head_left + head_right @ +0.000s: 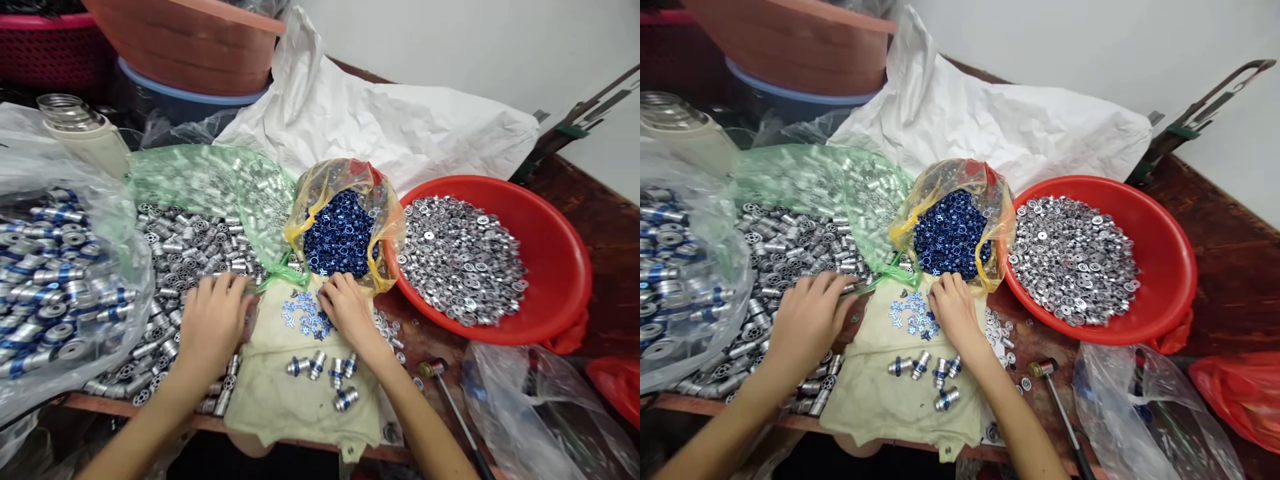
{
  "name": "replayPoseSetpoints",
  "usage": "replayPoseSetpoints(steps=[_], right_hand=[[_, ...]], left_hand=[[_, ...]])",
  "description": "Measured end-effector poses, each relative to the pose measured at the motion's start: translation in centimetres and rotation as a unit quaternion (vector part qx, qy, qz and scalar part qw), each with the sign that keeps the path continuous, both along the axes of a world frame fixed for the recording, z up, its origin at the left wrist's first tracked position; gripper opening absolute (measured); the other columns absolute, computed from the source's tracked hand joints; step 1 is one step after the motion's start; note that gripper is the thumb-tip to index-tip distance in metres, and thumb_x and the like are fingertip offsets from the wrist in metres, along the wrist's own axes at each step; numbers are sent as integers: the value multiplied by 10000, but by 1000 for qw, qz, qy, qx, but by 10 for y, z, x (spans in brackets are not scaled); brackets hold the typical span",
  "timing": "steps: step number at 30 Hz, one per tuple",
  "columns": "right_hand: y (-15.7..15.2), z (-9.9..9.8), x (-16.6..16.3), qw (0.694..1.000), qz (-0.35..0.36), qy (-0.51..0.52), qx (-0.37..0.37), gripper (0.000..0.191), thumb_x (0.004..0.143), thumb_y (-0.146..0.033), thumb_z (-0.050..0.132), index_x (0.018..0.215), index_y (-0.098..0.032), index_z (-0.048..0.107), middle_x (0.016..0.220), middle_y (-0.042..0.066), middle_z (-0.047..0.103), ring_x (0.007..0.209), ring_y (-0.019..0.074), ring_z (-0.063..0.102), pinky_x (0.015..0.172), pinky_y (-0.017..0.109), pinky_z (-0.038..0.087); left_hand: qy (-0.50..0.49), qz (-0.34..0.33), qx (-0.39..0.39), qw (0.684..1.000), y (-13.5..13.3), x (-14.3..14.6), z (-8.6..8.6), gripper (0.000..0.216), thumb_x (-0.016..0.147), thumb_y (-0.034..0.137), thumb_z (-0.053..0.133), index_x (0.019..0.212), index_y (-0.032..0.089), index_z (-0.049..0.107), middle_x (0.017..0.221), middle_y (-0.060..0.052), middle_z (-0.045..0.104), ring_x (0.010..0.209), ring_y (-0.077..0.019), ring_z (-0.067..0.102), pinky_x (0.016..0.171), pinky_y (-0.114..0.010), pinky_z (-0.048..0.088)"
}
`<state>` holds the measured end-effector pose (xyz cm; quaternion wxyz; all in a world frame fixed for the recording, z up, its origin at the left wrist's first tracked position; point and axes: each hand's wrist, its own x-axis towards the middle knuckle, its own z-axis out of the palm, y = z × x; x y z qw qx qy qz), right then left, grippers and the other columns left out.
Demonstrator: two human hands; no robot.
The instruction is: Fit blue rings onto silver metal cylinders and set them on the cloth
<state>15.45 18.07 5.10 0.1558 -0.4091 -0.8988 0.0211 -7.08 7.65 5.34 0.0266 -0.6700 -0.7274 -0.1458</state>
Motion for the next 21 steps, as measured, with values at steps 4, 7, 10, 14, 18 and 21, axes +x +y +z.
replayPoseSetpoints(steps=[4,7,10,14,18,21], right_hand=[[-11,1,2,999,7,33,14,130,953,-131,569,862,-194,636,984,107,646,925,265,556,793,408,511],[-33,15,13,997,10,71,20,123,973,-136,541,903,-193,623,1032,108,666,968,254,590,827,406,527],[-64,29,20,987,32,157,-1,122,973,-102,542,938,-197,610,1006,96,679,1006,231,626,851,381,541],[-109,36,15,949,57,301,-78,236,929,-38,596,1102,-199,601,1072,92,696,1043,208,651,880,357,560],[-134,28,2,922,30,362,-136,371,926,-36,608,1255,-208,599,1112,86,707,1062,200,660,904,336,566],[-140,19,-2,902,12,399,-166,347,942,-64,604,1236,-245,640,1113,68,726,1050,201,677,896,335,572]], left_hand=[[3,-18,-21,1000,40,-36,3,221,934,188,499,930,179,720,925,-184,722,972,-398,573,803,-475,403],[-22,-37,-19,999,28,-37,8,227,937,198,491,922,187,717,907,-173,739,954,-391,592,806,-480,422],[-133,-65,-1,989,-8,-22,16,230,963,318,529,1061,208,704,977,-109,751,936,-321,635,807,-406,471],[-481,-72,-42,873,-49,11,16,172,899,354,673,1028,262,740,929,-31,766,842,-225,693,762,-284,520],[-598,-49,-86,795,-62,35,5,142,838,314,742,966,263,776,881,-24,763,855,-218,698,799,-272,524],[-676,-28,-115,727,-66,46,-1,180,819,341,772,972,246,776,945,-44,772,935,-236,700,865,-290,523]])
